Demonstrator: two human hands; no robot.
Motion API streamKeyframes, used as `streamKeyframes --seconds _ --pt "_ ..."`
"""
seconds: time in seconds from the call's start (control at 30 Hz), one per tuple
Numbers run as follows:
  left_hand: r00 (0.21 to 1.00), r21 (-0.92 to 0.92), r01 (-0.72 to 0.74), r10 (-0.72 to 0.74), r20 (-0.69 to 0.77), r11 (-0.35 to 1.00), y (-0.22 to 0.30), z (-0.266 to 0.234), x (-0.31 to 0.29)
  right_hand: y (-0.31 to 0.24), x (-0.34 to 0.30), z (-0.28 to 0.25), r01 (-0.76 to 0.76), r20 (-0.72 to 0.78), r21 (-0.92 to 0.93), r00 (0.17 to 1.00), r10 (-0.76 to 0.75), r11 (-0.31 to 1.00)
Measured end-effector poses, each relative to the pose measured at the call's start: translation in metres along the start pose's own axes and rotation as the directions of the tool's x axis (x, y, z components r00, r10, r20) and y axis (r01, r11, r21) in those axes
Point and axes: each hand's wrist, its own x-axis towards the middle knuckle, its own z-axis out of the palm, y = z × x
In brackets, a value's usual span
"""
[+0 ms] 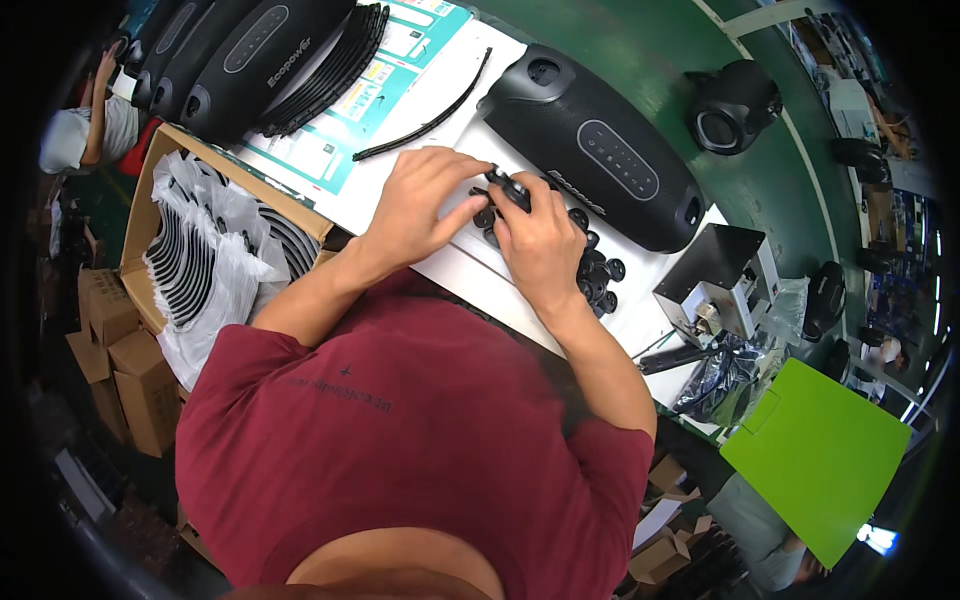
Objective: The person assembles electronic speakers by attaching internal components to the speaker housing with screws. An electric screwdriver is used to secure the screws.
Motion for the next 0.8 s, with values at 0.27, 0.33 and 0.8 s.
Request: streamKeyframes --seconds 0.27,0.33,0.8 --pt "0.958 0.227 0.063 -0.123 0.261 0.972 -0.012 0.012 -0.001 0.008 -0.003 -0.023 0.020 0.138 0.115 0.990 -0.036 0.993" --pt "0.933 0.269 0.050 -0.142 0.332 0.962 -0.013 0.011 0.000 0.015 -0.006 -0.027 -0.008 0.120 0.182 0.993 -0.014 0.983" --pt "0.755 0.281 -0.091 -0.117 0.645 0.955 -0.006 -0.017 0.034 0.054 -0.039 -0.053 0.004 -0.230 0.391 0.969 0.093 0.921"
